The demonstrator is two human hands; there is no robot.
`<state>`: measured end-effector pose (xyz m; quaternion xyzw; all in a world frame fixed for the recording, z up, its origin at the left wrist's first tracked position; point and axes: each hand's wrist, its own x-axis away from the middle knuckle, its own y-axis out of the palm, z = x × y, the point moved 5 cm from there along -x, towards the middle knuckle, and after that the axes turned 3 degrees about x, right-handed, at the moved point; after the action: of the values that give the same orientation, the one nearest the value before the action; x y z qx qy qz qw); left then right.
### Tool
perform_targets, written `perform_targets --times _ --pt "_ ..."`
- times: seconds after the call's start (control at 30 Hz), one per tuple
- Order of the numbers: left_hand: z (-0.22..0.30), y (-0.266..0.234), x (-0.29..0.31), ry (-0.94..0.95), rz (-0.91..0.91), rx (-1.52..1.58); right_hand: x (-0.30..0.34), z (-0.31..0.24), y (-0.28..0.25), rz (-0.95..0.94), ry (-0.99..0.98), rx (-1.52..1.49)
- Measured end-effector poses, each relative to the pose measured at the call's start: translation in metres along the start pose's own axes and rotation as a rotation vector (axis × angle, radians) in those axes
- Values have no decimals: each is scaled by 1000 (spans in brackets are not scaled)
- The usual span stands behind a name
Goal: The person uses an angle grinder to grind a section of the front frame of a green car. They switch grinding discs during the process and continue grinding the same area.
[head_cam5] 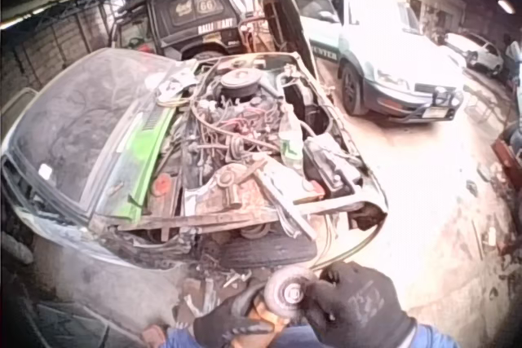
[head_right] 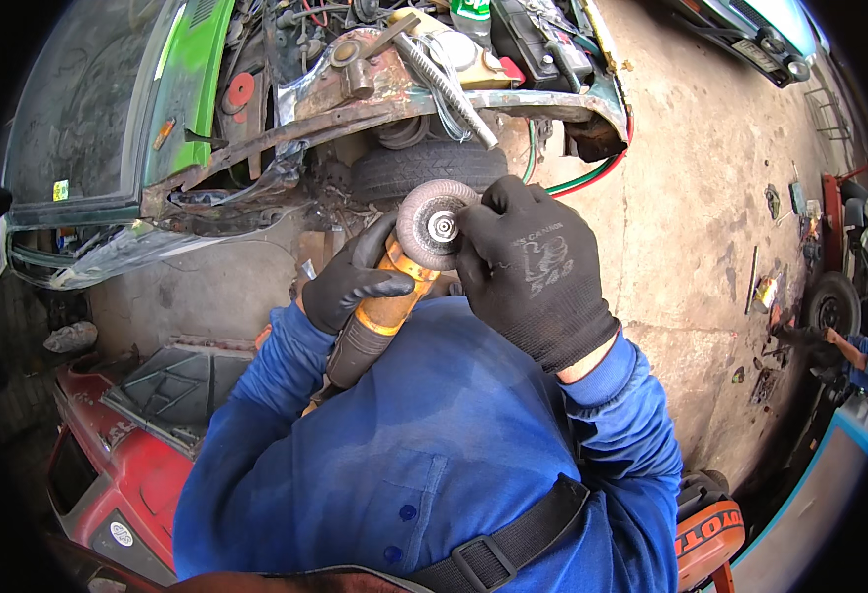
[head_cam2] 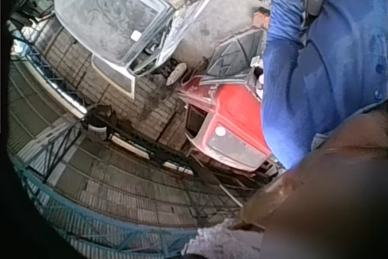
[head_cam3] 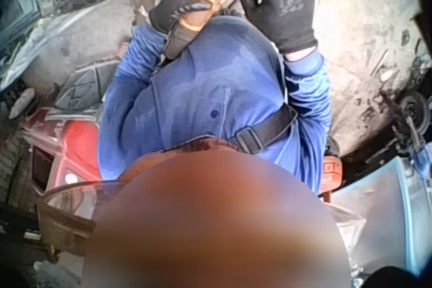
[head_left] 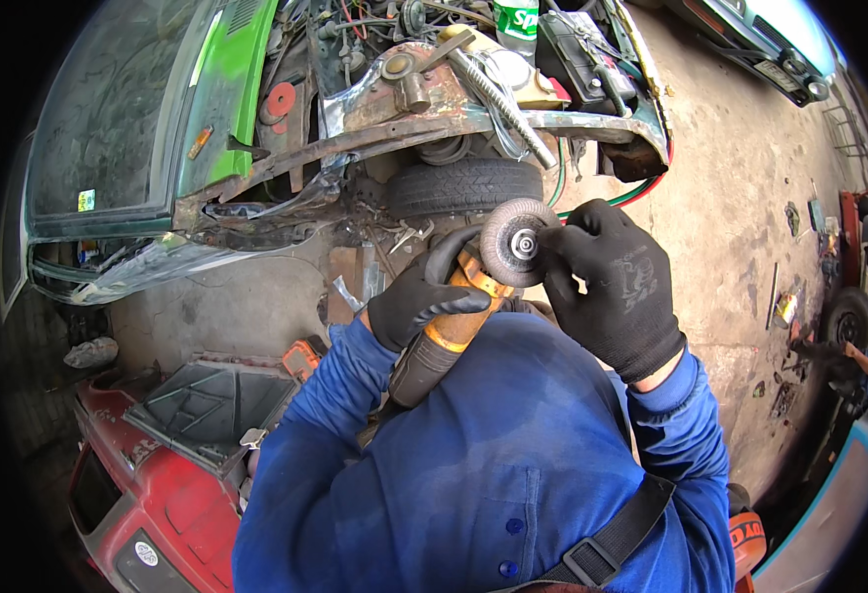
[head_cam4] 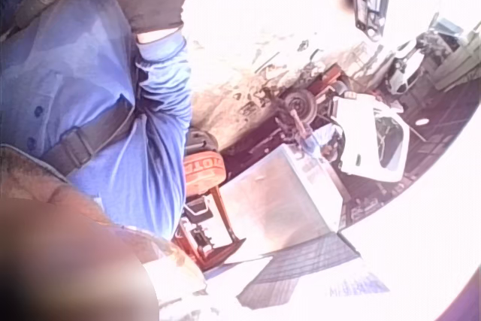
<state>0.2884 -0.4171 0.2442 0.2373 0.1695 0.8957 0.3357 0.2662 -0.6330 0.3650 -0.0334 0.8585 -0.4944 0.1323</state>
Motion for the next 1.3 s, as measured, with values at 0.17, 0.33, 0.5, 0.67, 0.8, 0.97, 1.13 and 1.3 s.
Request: perform_targets --times 0.17,0.33,0.5,0.67,0.8,0.97,1.13,1.3 --pt "-1 1 -2 15 -15 33 1 0 -2 13 -25 -35" --pt "2 0 -1 37 7 -39 0 1 3 22 2 -25" --pt "4 1 -1 33 22 -70 1 0 6 -9 -19 10" --pt "2 0 -1 50 40 -43 1 0 10 -12 -13 -59" --pt "-2 -2 -2 57 46 -19 0 0 10 25 -27 -88" --pt "-4 -2 -3 51 -1 -51 0 5 12 -106 19 5" --pt "0 1 -2 70 2 -124 -2 0 11 -28 -103 21" --pt "-1 2 -4 49 11 -55 -2 3 19 -48 -102 -113"
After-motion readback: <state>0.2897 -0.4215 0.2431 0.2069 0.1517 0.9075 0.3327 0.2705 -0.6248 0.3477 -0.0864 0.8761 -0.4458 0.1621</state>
